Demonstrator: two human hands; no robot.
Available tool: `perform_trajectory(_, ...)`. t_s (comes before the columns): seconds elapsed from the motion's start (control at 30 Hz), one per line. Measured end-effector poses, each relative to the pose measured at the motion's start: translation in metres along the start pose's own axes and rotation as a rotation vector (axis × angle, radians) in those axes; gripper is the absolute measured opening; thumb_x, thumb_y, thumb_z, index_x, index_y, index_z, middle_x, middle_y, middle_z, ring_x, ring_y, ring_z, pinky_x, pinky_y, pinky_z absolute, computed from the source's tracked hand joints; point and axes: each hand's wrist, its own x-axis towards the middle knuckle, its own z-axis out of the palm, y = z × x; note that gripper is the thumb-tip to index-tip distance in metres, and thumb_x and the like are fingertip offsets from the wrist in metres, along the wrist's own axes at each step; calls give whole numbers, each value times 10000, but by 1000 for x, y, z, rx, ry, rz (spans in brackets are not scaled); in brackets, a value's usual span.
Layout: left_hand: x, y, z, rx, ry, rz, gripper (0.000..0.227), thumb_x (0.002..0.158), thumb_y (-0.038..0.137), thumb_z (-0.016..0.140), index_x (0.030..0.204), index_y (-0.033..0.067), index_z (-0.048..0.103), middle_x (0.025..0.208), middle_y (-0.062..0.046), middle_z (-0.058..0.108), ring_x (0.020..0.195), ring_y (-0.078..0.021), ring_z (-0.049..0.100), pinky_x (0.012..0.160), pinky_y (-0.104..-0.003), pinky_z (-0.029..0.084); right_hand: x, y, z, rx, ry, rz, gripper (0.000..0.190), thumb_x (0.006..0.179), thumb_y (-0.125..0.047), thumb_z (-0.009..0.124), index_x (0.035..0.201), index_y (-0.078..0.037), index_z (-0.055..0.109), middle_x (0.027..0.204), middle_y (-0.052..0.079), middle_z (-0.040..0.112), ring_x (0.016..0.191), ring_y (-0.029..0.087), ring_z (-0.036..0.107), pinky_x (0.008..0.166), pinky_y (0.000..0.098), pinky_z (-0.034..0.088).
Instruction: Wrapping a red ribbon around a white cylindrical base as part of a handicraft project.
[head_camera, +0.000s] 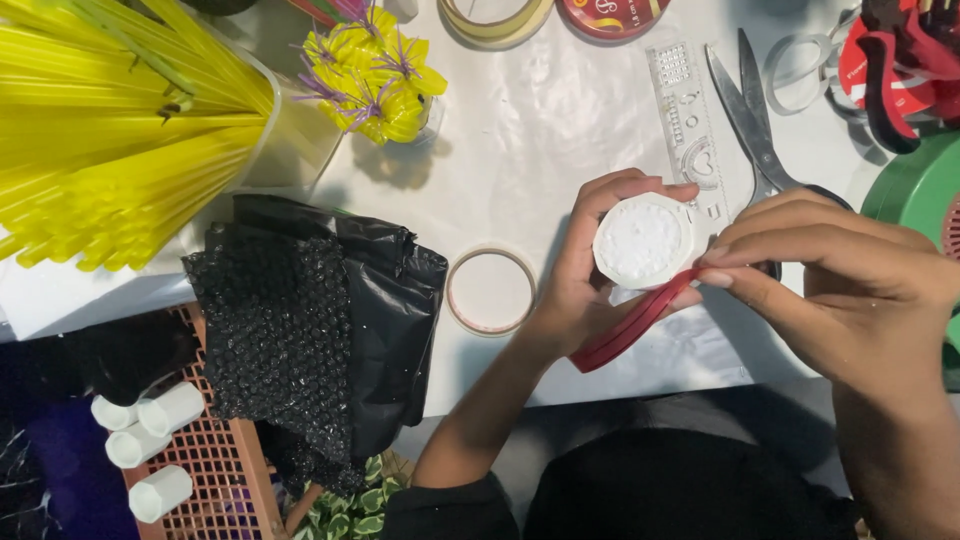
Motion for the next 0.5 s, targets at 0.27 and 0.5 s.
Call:
perform_trajectory(0.27, -1, -1, 1, -29, -2, -5, 716, 898, 224, 835, 1489, 188, 434, 1490, -40, 580, 1543, -173, 446, 1381, -370, 332, -3, 8, -3, 45, -34, 48, 165, 792, 107, 790, 914, 112, 680, 898, 240, 721, 844, 315, 724, 845, 364, 586)
perform_trajectory(0.5, 0, 0, 1, -2, -6, 0, 708, 903, 223, 832, 1484, 184, 430, 1488, -39, 579, 1534, -171, 440, 1381, -369, 327, -4, 5, 1, 21, 17, 29, 191, 791, 124, 817, 915, 121, 672, 904, 247, 713, 846, 324, 714, 839, 367, 582)
